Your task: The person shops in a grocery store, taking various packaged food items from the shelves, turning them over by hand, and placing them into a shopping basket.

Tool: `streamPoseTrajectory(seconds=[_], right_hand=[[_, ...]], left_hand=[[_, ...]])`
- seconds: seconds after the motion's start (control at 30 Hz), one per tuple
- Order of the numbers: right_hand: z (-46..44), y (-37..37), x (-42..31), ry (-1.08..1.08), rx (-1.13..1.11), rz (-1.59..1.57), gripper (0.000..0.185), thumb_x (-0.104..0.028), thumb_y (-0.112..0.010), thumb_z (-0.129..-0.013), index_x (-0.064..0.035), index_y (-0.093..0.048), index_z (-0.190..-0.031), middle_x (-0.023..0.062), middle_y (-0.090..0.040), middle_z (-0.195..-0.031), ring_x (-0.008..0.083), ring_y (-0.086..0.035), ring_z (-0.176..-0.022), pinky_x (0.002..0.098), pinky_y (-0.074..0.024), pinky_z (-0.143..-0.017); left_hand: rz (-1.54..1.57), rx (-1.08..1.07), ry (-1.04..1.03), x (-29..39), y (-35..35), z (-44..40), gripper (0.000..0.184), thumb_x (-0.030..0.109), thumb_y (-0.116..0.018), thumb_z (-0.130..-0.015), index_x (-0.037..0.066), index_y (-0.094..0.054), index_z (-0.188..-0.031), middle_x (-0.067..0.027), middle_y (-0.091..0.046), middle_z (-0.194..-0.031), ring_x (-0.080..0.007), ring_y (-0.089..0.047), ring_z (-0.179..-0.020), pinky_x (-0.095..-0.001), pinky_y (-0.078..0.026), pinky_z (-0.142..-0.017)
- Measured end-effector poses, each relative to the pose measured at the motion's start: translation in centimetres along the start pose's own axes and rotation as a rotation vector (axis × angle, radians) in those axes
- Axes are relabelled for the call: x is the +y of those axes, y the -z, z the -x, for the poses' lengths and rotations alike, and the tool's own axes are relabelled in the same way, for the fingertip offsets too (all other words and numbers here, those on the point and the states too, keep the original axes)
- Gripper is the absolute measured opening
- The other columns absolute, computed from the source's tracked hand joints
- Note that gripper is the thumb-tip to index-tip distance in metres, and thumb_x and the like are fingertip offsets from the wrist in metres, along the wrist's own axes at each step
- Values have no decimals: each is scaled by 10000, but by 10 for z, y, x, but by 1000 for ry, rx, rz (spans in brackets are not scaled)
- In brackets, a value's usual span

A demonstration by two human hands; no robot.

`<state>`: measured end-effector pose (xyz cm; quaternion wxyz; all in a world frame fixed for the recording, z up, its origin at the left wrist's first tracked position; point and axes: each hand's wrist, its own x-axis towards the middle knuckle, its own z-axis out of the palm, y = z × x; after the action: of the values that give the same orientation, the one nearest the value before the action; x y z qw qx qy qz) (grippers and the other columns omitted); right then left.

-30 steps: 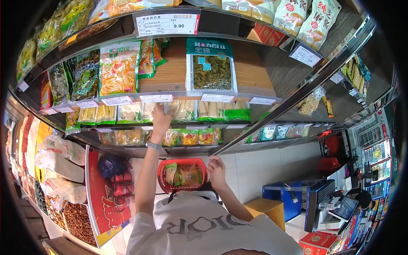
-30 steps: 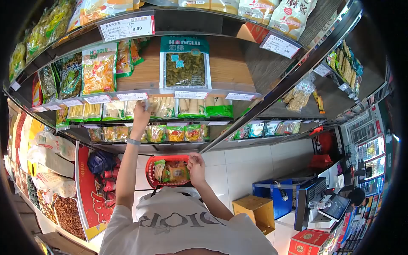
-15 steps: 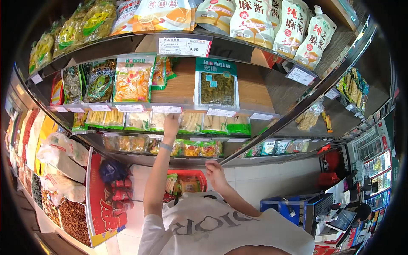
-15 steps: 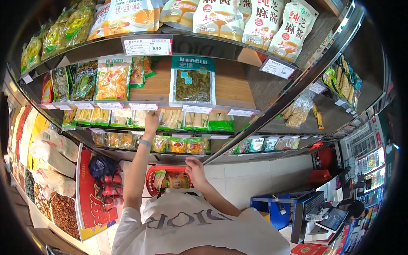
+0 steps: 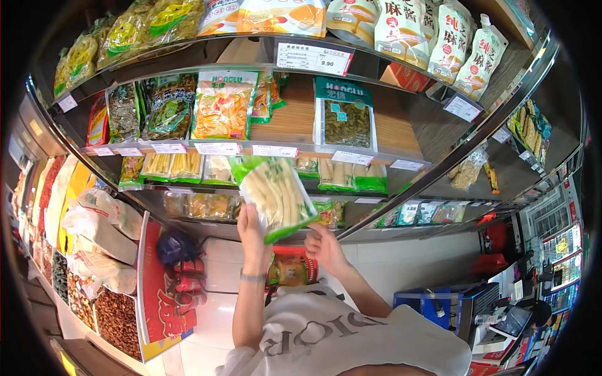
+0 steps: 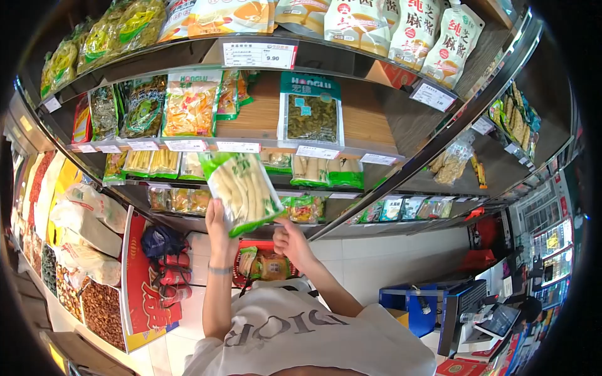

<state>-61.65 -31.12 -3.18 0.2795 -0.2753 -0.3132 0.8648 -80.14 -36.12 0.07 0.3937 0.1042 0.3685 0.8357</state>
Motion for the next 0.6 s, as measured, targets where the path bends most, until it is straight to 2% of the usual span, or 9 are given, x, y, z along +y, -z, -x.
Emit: streamPoseTrajectory(seconds=[0.13, 0.23, 0.27, 0.3, 0.37, 0.4, 0.43, 0.53, 0.6], right_hand=[[8, -2, 39, 93, -275, 118, 333, -436, -528, -993, -104, -508, -1012, -59, -324, -668, 48, -261, -505, 234, -181, -471], [35, -38, 43, 70, -107, 103, 290, -362, -600, -971, -90, -508, -1012, -51, -360, -668, 41, -266, -492, 240, -186, -463], [41, -45, 48, 85, -50, -1, 268, -262, -639, -950, -57, -509, -1065, -49, -430, -693, 36, -328, -509, 236, -222, -458], [47, -57, 48, 75, -45, 16, 268, -262, -639, -950, -57, -509, -1065, -49, -430, -693, 36, -328, -509, 236, -222, -458], [62, -79, 43, 194, 95, 232, 261, -209, -641, -935, -33, -534, -1096, -39, -495, -734, 40, -395, -536, 223, -283, -462], [70, -80, 43, 232, 134, 237, 278, -196, -645, -921, 1, -570, -1102, -15, -576, -814, 50, -494, -616, 213, -373, -509], [77, -97, 34, 224, 139, 253, 278, -196, -645, -921, 1, -570, -1102, -15, -576, -814, 50, -494, -616, 213, -373, -509], [99, -127, 15, 545, 76, 318, 348, -198, -668, -897, 68, -586, -1106, 50, -647, -947, 105, -578, -832, 267, -474, -704], [112, -135, 9, 584, 75, 341, 334, -196, -672, -893, 56, -594, -1098, 51, -645, -941, 103, -573, -838, 266, -471, -717]], left_hand=[[38, -4, 61, 23, 34, 51, 272, 229, -455, -1045, 36, -533, -1219, -82, -628, -1168, -171, -630, -1013, -340, -520, -872], [118, 93, 82, 44, 34, 81, 283, 233, -457, -1044, 25, -534, -1220, -91, -630, -1187, -181, -636, -1021, -350, -525, -878], [97, 33, 80, 57, 33, 86, 291, 233, -468, -1040, 14, -534, -1221, -95, -634, -1188, -183, -640, -1024, -341, -522, -885], [114, 43, 83, 66, 34, 90, 291, 233, -468, -1040, 14, -534, -1221, -95, -634, -1188, -183, -640, -1024, -341, -522, -885], [44, -75, 46, 82, 34, 100, 302, 224, -471, -1037, 1, -536, -1231, -97, -635, -1191, -180, -643, -1013, -330, -519, -886], [-23, -56, 36, 94, 28, 106, 340, 258, -499, -1026, -9, -544, -1232, -92, -637, -1182, -164, -630, -1018, -306, -497, -897], [-8, -46, 41, 105, 23, 110, 340, 258, -499, -1026, -9, -544, -1232, -92, -637, -1182, -164, -630, -1018, -306, -497, -897], [-191, -257, -169, 140, 4, 117, 430, 287, -526, -1011, -52, -524, -1276, -96, -612, -1226, -154, -569, -1114, -289, -406, -981], [-202, -236, -181, 155, -7, 119, 415, 332, -528, -1006, -32, -560, -1205, -63, -620, -1134, -124, -552, -1021, -266, -406, -913]])
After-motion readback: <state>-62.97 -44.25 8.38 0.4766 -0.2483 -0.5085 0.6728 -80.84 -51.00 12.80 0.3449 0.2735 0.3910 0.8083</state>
